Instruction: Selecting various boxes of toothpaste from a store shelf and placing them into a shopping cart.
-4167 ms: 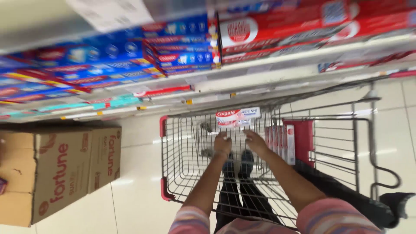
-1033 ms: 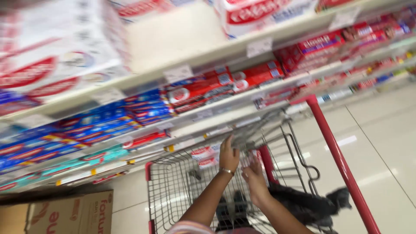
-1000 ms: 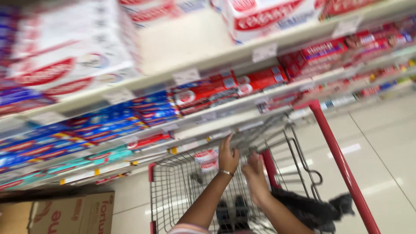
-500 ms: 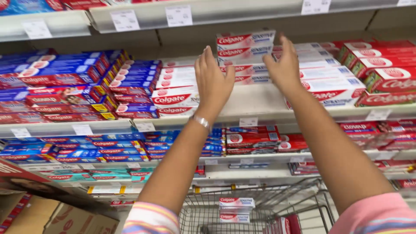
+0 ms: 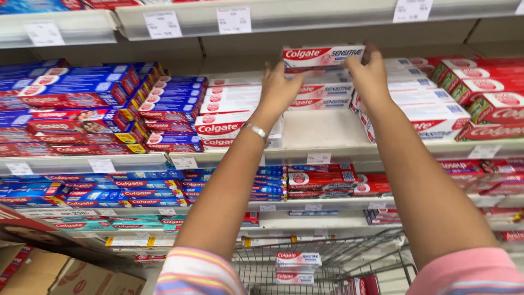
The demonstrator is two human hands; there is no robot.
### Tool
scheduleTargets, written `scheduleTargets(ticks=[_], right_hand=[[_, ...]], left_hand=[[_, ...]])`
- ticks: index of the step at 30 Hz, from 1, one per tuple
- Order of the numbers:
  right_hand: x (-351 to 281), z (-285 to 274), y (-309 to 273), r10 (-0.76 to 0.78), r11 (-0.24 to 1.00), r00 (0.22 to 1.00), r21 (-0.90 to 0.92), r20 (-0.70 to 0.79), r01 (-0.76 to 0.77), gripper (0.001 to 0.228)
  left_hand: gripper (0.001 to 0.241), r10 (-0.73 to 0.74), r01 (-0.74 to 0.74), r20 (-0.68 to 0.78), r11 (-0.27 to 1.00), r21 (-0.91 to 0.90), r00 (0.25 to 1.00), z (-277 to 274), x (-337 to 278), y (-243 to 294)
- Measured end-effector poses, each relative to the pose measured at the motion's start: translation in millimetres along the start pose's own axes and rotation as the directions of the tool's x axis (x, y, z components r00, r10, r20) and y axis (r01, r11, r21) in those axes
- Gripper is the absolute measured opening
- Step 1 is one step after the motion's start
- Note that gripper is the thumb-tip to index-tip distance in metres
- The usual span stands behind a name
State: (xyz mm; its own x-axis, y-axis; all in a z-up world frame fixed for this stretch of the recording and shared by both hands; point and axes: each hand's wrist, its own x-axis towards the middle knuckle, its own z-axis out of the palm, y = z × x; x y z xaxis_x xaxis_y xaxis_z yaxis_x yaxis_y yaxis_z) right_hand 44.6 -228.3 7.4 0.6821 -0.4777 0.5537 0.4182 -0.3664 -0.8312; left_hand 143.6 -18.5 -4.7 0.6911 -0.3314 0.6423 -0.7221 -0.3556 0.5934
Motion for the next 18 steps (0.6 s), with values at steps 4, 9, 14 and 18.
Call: scheduleTargets(ticks=[4, 9, 14, 18], right_hand=[[-105, -31, -20, -0.128, 0.985, 0.991, 0.113, -0.044, 0.132, 0.06], [-307, -67, 4, 0.12, 0.992, 0.959, 0.06, -0.256, -0.108, 0.038], [-482, -90, 69, 0.641, 0.757, 0.714, 0.387, -0.283, -0.526, 0.043], [-597, -122, 136, 0.904, 0.428, 0.343, 0.579, -0.256, -0.694, 0.039]], left_hand=[[0.075, 0.137, -0.16, -0.169, 0.978, -0.132, 0.976, -30, -89, 58], [0.06, 0.193, -0.219, -0.167, 0.964, -0.151, 0.967, -27, -236, 111], [0.06, 0.106, -0.048, 0.192, 0.957, -0.285, 0.976, 61, -385, 87], [0.069, -0.008, 0.18, 0.458, 0.925, -0.335, 0.889, 161, -489, 52]])
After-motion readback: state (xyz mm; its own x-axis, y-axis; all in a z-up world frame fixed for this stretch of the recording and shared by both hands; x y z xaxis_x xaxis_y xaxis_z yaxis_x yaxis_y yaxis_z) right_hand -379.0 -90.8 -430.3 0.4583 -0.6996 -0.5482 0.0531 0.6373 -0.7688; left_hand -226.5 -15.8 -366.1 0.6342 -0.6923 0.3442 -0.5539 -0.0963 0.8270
